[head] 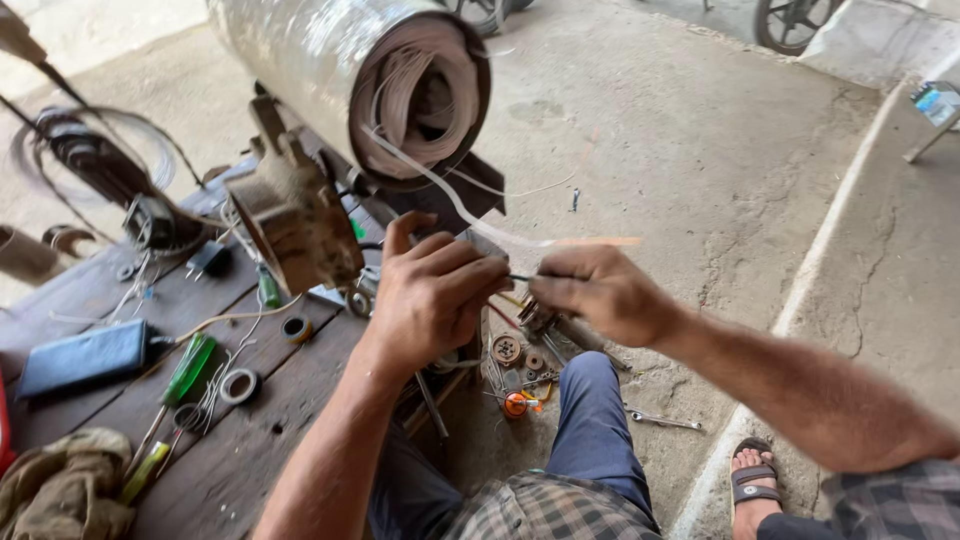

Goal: The person sits at a workbench preparing electrical wires. They pull wire from a large spool, strip insulation from wire ends using pliers, twist the exposed strands by hand, and arrange the colored wires near a motor housing on the bench.

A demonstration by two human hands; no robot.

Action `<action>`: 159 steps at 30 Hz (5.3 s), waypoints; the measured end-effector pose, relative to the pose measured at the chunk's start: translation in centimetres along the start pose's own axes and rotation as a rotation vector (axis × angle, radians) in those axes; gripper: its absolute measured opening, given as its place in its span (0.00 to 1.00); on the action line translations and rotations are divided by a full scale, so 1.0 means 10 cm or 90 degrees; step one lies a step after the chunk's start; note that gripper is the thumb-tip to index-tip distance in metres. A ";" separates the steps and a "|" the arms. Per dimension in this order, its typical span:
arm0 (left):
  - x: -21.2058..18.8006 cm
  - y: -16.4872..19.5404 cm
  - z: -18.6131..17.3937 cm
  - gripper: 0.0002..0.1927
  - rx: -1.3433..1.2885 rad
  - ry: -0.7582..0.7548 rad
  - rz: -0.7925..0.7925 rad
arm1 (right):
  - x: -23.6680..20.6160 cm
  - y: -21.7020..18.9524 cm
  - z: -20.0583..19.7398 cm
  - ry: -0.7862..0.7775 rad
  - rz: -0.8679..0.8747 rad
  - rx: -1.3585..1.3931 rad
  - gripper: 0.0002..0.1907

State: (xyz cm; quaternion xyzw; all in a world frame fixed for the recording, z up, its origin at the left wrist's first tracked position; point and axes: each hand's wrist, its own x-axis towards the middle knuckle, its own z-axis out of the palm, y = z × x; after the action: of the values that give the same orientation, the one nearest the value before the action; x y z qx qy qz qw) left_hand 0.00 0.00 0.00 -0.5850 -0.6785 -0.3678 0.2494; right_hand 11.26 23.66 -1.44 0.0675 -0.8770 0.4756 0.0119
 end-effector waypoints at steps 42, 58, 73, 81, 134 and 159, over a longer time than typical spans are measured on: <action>-0.10 -0.06 -0.11 0.06 -0.101 0.023 -0.090 | -0.06 -0.41 0.29 0.264 -0.661 -0.628 0.10; -0.05 0.03 -0.20 0.16 -0.052 -0.085 -0.039 | -0.07 0.17 0.67 0.248 -0.120 0.175 0.18; -0.08 0.01 -0.31 0.09 -0.106 -0.116 -0.051 | -0.03 -0.24 0.29 0.383 -0.640 -0.532 0.08; -0.11 0.03 -0.19 0.08 -0.046 -0.060 -0.036 | -0.01 -0.07 0.44 0.380 -0.554 -0.436 0.08; -0.05 0.10 -0.04 0.06 -0.012 0.065 -0.118 | -0.08 -0.26 0.63 0.440 -0.549 -0.282 0.22; -0.03 0.11 -0.08 0.11 -0.074 0.099 -0.149 | 0.12 -0.13 0.12 0.406 -0.431 -0.089 0.11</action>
State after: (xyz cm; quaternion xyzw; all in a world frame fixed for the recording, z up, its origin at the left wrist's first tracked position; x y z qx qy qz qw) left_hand 1.05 -0.75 0.42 -0.4852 -0.6979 -0.4776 0.2224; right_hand 10.25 21.80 -0.88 0.1989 -0.7881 0.3819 0.4399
